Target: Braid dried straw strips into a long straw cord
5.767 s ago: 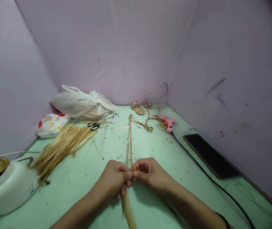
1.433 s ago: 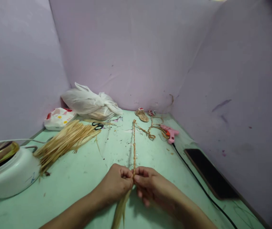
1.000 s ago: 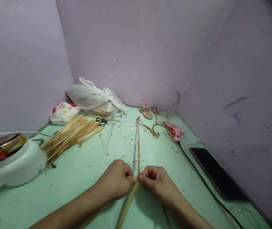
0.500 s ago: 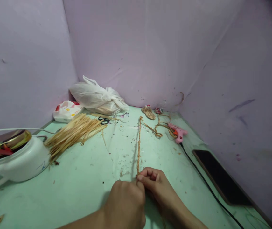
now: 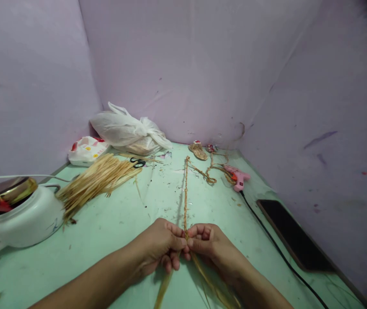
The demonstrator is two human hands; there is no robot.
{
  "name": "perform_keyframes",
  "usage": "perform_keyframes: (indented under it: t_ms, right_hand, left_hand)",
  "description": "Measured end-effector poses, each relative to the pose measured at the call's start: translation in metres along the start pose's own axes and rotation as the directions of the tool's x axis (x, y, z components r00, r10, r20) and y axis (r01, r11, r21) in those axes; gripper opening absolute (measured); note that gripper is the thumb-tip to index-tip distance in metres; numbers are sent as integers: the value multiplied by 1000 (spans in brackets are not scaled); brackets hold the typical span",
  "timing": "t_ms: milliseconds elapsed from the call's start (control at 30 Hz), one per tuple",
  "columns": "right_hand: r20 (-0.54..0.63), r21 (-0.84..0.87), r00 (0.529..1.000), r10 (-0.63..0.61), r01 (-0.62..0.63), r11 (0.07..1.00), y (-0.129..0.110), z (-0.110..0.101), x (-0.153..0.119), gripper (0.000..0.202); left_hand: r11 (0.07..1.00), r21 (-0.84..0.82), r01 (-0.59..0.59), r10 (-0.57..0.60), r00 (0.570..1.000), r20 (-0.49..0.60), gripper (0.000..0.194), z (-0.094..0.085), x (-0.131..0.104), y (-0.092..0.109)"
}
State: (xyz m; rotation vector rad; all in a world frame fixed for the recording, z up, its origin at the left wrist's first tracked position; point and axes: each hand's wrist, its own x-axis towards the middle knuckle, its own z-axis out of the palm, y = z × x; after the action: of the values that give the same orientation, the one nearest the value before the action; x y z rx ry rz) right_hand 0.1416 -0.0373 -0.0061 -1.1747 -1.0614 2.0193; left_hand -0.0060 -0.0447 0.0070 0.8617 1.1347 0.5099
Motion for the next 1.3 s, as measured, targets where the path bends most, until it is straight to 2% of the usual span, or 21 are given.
perform_keyframes:
  t_ms: [33,100,167,200,267,333,400,500,600,700,767,833,900,1033,1100,1133,1200,1300]
  right_hand:
    - [7,-12,1000,-3,3,1000,1,-1,1,27]
    - [10,-86,1000,-21,22,996,5,-2,3,27]
    - [-39,-219,995,-88,78,973,9,-3,4,22]
    - [-63,-311,988,-141,115,943,11,-3,3,17]
    - [-92,-521,961,-260,176,835,13,-3,0,9]
    - [-82,-703,934,-347,193,685,13,-3,-5,11]
    - [-85,-811,916,-391,164,562,12,-2,-11,15]
    - [-138,-869,896,-422,95,485,16,1,-19,21]
    - [-95,-925,859,-504,112,364,26,6,-24,24]
    - [56,-984,745,-665,153,88,40,12,-26,21]
    - [150,-988,664,-732,130,-85,48,14,-27,20]
    - [208,-977,613,-762,92,-193,54,14,-28,20]
    - [230,-969,579,-782,65,-237,59,14,-28,22]
    - [235,-970,551,-800,78,-231,67,16,-32,30]
    - [208,-978,580,-787,118,-172,65,17,-36,28]
    - [183,-982,607,-774,153,-112,61,17,-37,24]
    - [91,-968,664,-742,233,90,46,15,-38,19]
    - [-144,-802,748,-648,296,519,17,6,-32,16]
  left_hand:
    - [1000,8,3,-3,1000,11,13,1,1,-3]
    - [995,92,35,-31,999,-35,13,4,4,-7]
    - [967,246,62,-25,988,-152,13,5,6,-11]
    - [942,331,47,25,977,-212,12,6,8,-12]
    - [874,485,-23,181,942,-282,11,6,10,-14]
    - [812,577,-95,306,909,-281,11,7,12,-17]
    - [786,609,-103,326,907,-267,13,8,13,-20]
    - [798,595,-94,306,914,-267,11,10,14,-23]
    - [842,526,-118,287,924,-252,10,10,15,-24]
    - [909,387,-156,253,944,-214,12,9,15,-25]
    - [952,276,-133,191,963,-192,15,9,15,-23]
    - [976,199,-89,125,977,-175,17,9,13,-20]
    - [981,177,-80,108,982,-155,15,10,11,-17]
    - [968,200,-153,180,975,-129,10,10,7,-13]
    - [970,190,-152,180,974,-141,8,10,6,-12]
    - [973,180,-144,170,975,-142,8,10,6,-12]
    - [974,174,-144,168,977,-130,7,9,6,-12]
    - [964,193,-183,200,977,-74,7,7,5,-11]
